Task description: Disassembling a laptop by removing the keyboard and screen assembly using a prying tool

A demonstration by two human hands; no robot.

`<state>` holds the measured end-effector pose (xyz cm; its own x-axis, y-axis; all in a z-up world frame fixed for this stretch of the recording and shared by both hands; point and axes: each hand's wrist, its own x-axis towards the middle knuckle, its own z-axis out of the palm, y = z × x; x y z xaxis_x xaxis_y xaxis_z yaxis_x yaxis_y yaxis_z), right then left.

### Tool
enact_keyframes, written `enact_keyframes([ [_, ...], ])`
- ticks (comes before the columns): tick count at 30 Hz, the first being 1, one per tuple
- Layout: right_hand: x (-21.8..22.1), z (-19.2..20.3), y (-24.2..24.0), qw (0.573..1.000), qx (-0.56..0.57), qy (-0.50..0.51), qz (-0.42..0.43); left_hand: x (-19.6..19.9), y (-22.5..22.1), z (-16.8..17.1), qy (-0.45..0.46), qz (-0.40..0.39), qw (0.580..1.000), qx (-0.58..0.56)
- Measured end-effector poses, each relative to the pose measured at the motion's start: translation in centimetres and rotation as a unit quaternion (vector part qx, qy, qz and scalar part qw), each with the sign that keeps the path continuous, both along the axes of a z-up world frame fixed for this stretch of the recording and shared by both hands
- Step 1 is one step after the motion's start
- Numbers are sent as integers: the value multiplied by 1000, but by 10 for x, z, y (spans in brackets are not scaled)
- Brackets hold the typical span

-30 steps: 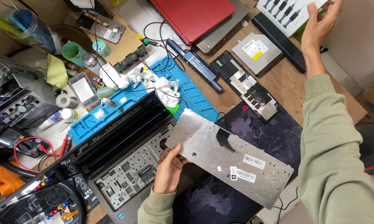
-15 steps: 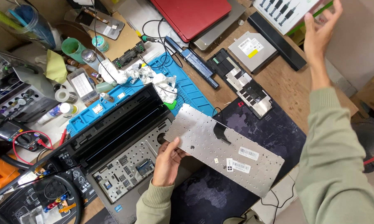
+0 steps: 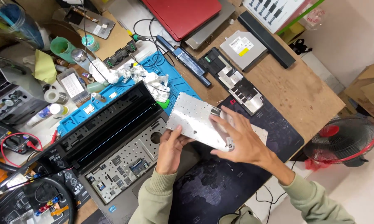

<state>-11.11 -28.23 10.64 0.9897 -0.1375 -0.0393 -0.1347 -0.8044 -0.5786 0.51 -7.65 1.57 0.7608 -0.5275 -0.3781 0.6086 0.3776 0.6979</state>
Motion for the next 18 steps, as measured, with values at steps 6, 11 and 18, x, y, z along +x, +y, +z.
enact_keyframes([
  [6,12,-41,-51,991,-42,-89,-87,-4,-3,70,-64,-88,992,-68],
  [11,40,-70,-104,972,-126,-80,-179,-3,7,55,-90,-88,989,-73],
  [18,74,-95,-111,966,-186,-81,-163,-2,22,54,-104,-93,989,-45],
])
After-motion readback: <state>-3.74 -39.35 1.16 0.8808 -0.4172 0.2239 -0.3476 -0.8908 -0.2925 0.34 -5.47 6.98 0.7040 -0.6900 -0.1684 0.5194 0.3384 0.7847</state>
